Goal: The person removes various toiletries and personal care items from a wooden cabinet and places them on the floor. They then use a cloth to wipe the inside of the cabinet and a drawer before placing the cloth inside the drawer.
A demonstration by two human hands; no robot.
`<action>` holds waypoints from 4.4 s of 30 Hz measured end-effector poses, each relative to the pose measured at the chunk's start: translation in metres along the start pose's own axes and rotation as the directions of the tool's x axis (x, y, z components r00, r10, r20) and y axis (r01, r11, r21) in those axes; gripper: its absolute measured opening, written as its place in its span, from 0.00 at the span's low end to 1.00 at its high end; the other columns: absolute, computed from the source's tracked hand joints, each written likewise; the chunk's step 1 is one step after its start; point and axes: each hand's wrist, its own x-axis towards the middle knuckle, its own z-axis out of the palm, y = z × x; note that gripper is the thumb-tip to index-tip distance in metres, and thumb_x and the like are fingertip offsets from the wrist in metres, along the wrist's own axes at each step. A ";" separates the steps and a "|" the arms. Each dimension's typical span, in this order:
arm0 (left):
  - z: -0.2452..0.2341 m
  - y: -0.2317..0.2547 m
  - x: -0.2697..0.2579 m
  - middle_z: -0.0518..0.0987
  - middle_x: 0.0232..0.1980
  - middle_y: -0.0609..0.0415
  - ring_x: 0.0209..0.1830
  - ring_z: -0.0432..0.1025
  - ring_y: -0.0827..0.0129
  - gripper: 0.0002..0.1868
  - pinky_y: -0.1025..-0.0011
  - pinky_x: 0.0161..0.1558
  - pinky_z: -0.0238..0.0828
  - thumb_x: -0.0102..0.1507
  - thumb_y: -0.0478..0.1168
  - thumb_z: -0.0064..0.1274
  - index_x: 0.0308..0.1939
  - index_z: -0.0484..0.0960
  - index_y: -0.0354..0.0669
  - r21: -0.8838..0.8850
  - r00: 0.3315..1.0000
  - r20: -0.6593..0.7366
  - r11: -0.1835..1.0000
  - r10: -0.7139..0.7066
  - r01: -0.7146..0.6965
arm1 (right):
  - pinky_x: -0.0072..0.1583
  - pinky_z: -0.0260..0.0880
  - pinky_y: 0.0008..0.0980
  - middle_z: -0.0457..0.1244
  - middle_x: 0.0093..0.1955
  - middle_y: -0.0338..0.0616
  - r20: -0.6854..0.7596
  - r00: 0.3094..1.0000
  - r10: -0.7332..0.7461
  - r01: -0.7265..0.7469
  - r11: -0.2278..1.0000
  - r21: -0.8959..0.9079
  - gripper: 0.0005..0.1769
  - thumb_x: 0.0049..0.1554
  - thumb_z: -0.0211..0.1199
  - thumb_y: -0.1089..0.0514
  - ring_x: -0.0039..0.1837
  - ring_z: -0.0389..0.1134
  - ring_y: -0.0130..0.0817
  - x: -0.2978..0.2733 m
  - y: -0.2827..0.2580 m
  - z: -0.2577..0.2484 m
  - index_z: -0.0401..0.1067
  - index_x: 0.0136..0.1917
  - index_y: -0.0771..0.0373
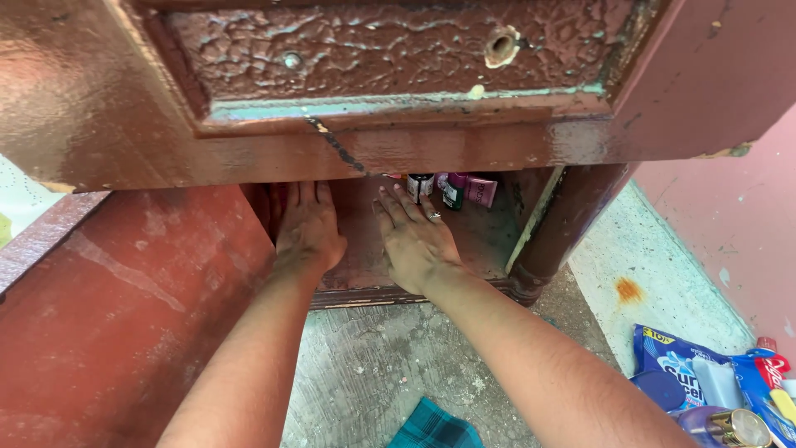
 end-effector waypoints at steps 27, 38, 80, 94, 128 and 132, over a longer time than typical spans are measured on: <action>0.005 0.004 -0.017 0.39 0.81 0.39 0.80 0.35 0.37 0.66 0.54 0.80 0.37 0.51 0.54 0.68 0.80 0.42 0.30 0.198 0.975 -0.219 0.978 -0.022 0.067 | 0.81 0.30 0.46 0.39 0.84 0.48 -0.038 0.999 0.008 -0.008 1.000 0.017 0.47 0.54 0.61 0.50 0.85 0.33 0.43 0.007 -0.018 0.010 0.46 0.80 0.65; 0.029 0.010 -0.049 0.50 0.79 0.47 0.81 0.41 0.45 0.52 0.51 0.78 0.41 0.49 0.36 0.60 0.77 0.55 0.33 0.082 0.864 -0.491 0.994 0.109 -0.079 | 0.79 0.35 0.48 0.41 0.84 0.51 -0.111 0.994 0.019 -0.010 0.997 0.078 0.48 0.52 0.61 0.55 0.85 0.36 0.44 0.001 -0.030 0.005 0.45 0.80 0.67; -0.007 0.065 -0.198 0.83 0.44 0.47 0.43 0.76 0.68 0.25 0.69 0.46 0.72 0.66 0.53 0.60 0.48 0.73 0.34 -0.964 0.836 -0.226 -0.006 -0.500 -0.264 | 0.55 0.69 0.54 0.67 0.57 0.52 -0.207 0.902 0.378 -0.149 0.724 0.674 0.34 0.45 0.74 0.40 0.59 0.69 0.56 -0.217 -0.068 -0.036 0.66 0.57 0.58; 0.042 0.100 -0.350 0.82 0.51 0.56 0.44 0.76 0.76 0.23 0.73 0.45 0.76 0.69 0.49 0.47 0.65 0.78 0.43 -0.826 0.972 0.227 -0.515 0.067 0.228 | 0.58 0.69 0.34 0.64 0.56 0.46 0.072 0.844 0.531 0.078 -0.254 0.964 0.24 0.64 0.56 0.42 0.56 0.68 0.30 -0.285 -0.083 0.027 0.63 0.61 0.63; 0.029 0.088 -0.348 0.75 0.68 0.44 0.65 0.71 0.67 0.28 0.69 0.64 0.69 0.68 0.35 0.48 0.73 0.67 0.33 -0.814 0.985 0.171 -0.566 -0.021 0.130 | 0.63 0.74 0.43 0.59 0.75 0.49 0.224 0.947 0.231 -0.100 -0.449 0.888 0.34 0.63 0.56 0.57 0.68 0.66 0.36 -0.312 -0.079 0.000 0.53 0.80 0.59; 0.026 0.091 -0.348 0.76 0.67 0.47 0.62 0.72 0.68 0.30 0.69 0.62 0.71 0.66 0.33 0.51 0.72 0.67 0.33 -0.858 0.992 0.126 -0.503 -0.014 0.102 | 0.61 0.73 0.44 0.61 0.71 0.48 0.230 0.932 0.279 -0.074 -0.473 0.878 0.34 0.62 0.50 0.55 0.67 0.67 0.35 -0.315 -0.076 0.000 0.53 0.81 0.52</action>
